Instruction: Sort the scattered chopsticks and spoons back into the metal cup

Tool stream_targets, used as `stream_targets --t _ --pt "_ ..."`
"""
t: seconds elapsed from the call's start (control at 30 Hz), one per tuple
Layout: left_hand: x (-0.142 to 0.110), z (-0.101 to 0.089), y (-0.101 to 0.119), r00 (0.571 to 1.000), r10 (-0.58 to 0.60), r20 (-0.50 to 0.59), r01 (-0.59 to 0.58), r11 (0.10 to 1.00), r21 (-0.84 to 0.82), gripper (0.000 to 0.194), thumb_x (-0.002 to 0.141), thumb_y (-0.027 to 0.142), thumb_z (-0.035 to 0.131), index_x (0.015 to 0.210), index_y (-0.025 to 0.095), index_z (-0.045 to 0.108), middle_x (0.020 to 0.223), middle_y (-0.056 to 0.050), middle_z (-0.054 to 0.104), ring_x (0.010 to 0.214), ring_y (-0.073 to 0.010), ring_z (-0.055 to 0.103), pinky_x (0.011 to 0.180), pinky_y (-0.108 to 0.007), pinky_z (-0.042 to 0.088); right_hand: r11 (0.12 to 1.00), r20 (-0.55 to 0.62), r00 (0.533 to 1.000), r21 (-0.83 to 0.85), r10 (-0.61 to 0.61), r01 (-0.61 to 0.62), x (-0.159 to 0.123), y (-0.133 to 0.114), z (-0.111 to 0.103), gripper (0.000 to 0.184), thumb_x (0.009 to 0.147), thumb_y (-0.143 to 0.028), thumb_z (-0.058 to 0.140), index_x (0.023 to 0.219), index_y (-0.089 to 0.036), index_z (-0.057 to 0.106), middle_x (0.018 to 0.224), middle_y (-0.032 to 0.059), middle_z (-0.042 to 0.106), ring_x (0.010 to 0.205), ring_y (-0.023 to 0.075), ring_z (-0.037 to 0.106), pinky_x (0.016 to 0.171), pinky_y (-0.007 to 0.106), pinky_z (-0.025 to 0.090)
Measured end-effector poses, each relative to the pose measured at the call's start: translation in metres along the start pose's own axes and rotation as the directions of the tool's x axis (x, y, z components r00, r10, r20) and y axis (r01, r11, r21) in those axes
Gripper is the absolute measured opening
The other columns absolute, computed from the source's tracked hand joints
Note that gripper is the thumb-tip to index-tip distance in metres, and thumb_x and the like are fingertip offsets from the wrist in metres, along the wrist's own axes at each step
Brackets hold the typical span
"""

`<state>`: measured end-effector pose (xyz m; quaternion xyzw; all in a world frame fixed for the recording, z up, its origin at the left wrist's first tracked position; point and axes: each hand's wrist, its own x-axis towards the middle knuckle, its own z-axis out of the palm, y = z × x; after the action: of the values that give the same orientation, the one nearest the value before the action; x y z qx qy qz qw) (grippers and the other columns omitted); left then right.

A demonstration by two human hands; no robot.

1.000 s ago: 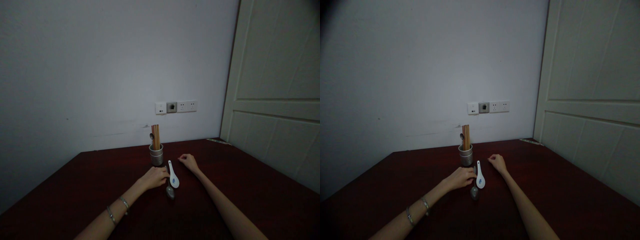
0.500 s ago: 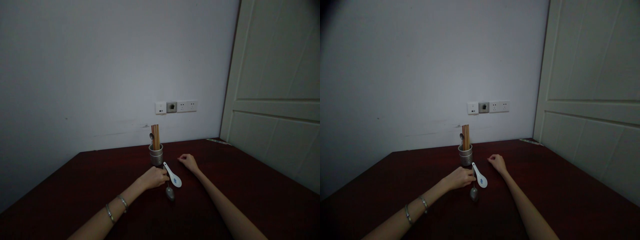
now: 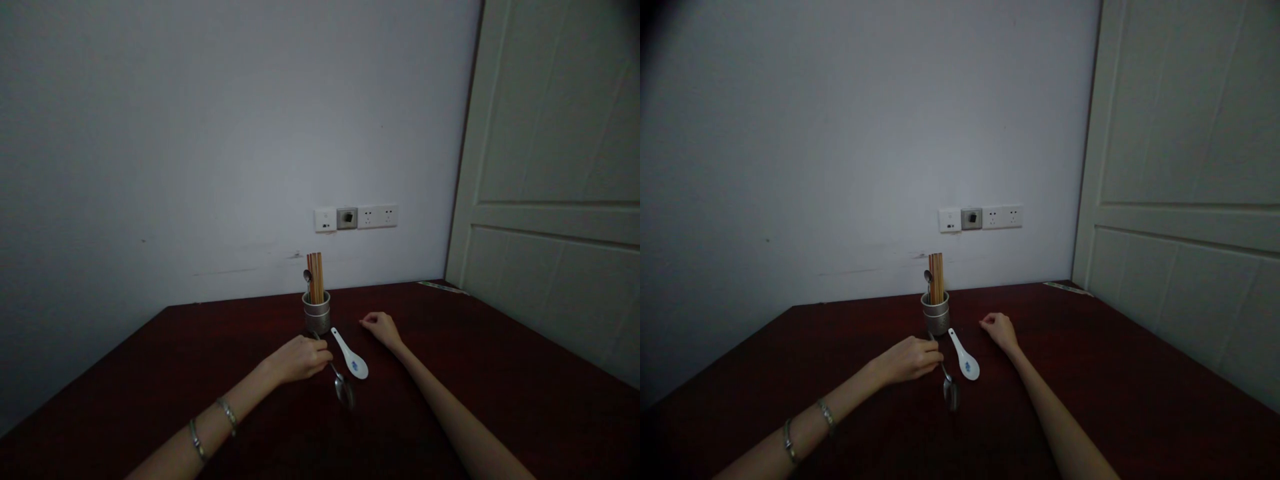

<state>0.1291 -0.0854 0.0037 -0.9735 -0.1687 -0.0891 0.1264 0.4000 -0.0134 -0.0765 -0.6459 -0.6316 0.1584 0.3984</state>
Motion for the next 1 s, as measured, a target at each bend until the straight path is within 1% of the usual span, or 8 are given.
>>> stream_targets --t 0.13,0.23,0.37,0.43,0.53,0.73,0.87,1.0 --pt "0.001 -0.016 -0.002 0.988 -0.139 -0.072 0.124 0.976 -0.179 0.018 0.083 0.022 0.046 0.092 0.019 0.061 0.082 -0.003 0.061 0.07 -0.0115 0.057 0.061 -0.021 0.04 1.0 -0.009 1.0 0.011 0.0 0.0 -0.001 0.0 0.0 0.022 0.068 -0.035 0.056 0.066 -0.017 0.067 0.069 0.0054 0.068 0.066 0.0175 0.062 0.057 0.023 0.038" --pt "0.011 -0.024 -0.002 0.942 -0.314 -0.116 0.239 0.873 -0.424 0.017 0.079 0.025 0.051 0.087 0.017 0.064 0.076 -0.002 0.062 0.066 -0.0102 0.055 0.062 -0.021 0.04 1.0 -0.007 1.0 0.013 -0.012 0.013 -0.001 0.0 0.0 0.022 0.068 -0.035 0.055 0.064 -0.017 0.067 0.067 0.005 0.068 0.066 0.0175 0.062 0.057 0.023 0.038" --pt "0.028 -0.031 0.0 0.815 -0.578 -0.049 0.369 0.581 -0.726 0.021 0.072 0.032 0.059 0.075 0.012 0.064 0.063 -0.001 0.058 0.054 -0.0091 0.051 0.049 -0.019 0.039 0.999 -0.011 0.999 0.026 -0.031 0.031 -0.001 0.0 0.001 0.023 0.068 -0.036 0.055 0.063 -0.017 0.066 0.066 0.0049 0.068 0.066 0.0176 0.061 0.057 0.023 0.038" --pt "0.036 -0.034 0.0 0.76 -0.65 0.028 0.38 0.409 -0.829 0.023 0.069 0.033 0.06 0.071 0.011 0.062 0.059 -0.001 0.057 0.048 -0.0084 0.049 0.043 -0.019 0.038 0.999 -0.011 0.999 0.035 -0.034 0.034 -0.001 0.0 0.002 0.023 0.068 -0.036 0.055 0.064 -0.017 0.066 0.067 0.0052 0.068 0.066 0.0176 0.062 0.058 0.023 0.039" --pt "0.043 -0.037 -0.003 0.726 -0.682 0.086 0.338 0.246 -0.908 0.021 0.068 0.032 0.062 0.07 0.011 0.059 0.055 0.0 0.056 0.04 -0.0063 0.045 0.036 -0.018 0.036 0.999 -0.01 1.0 0.043 -0.025 0.025 0.0 0.001 0.003 0.022 0.068 -0.035 0.055 0.064 -0.017 0.066 0.067 0.0053 0.068 0.066 0.0175 0.061 0.058 0.023 0.039" --pt "0.045 -0.035 -0.013 0.683 -0.726 0.085 0.291 0.162 -0.943 0.021 0.067 0.031 0.063 0.066 0.011 0.058 0.05 0.002 0.055 0.033 -0.0046 0.043 0.033 -0.016 0.033 0.997 -0.011 1.0 0.069 -0.024 0.025 0.0 0.003 0.004 0.022 0.067 -0.036 0.056 0.063 -0.017 0.067 0.066 0.0049 0.067 0.065 0.0174 0.061 0.057 0.023 0.04" --pt "0.041 -0.028 -0.018 0.658 -0.749 0.072 0.262 0.138 -0.955 0.022 0.066 0.032 0.065 0.065 0.01 0.059 0.046 0.004 0.051 0.032 -0.0042 0.042 0.033 -0.016 0.033 0.988 -0.036 0.999 0.155 -0.02 0.026 0.001 0.001 0.002 0.025 0.065 -0.039 0.058 0.062 -0.016 0.067 0.063 0.0052 0.066 0.06 0.0165 0.059 0.053 0.022 0.04" --pt "0.039 -0.025 -0.019 0.636 -0.768 0.078 0.275 0.131 -0.953 0.022 0.066 0.031 0.066 0.065 0.01 0.059 0.044 0.005 0.049 0.032 -0.0039 0.041 0.034 -0.017 0.034 0.949 -0.048 0.998 0.314 0.049 -0.032 0.003 -0.026 -0.006 0.032 0.064 -0.042 0.059 0.07 -0.012 0.068 0.055 0.0039 0.062 0.044 0.0112 0.05 0.041 0.021 0.034"
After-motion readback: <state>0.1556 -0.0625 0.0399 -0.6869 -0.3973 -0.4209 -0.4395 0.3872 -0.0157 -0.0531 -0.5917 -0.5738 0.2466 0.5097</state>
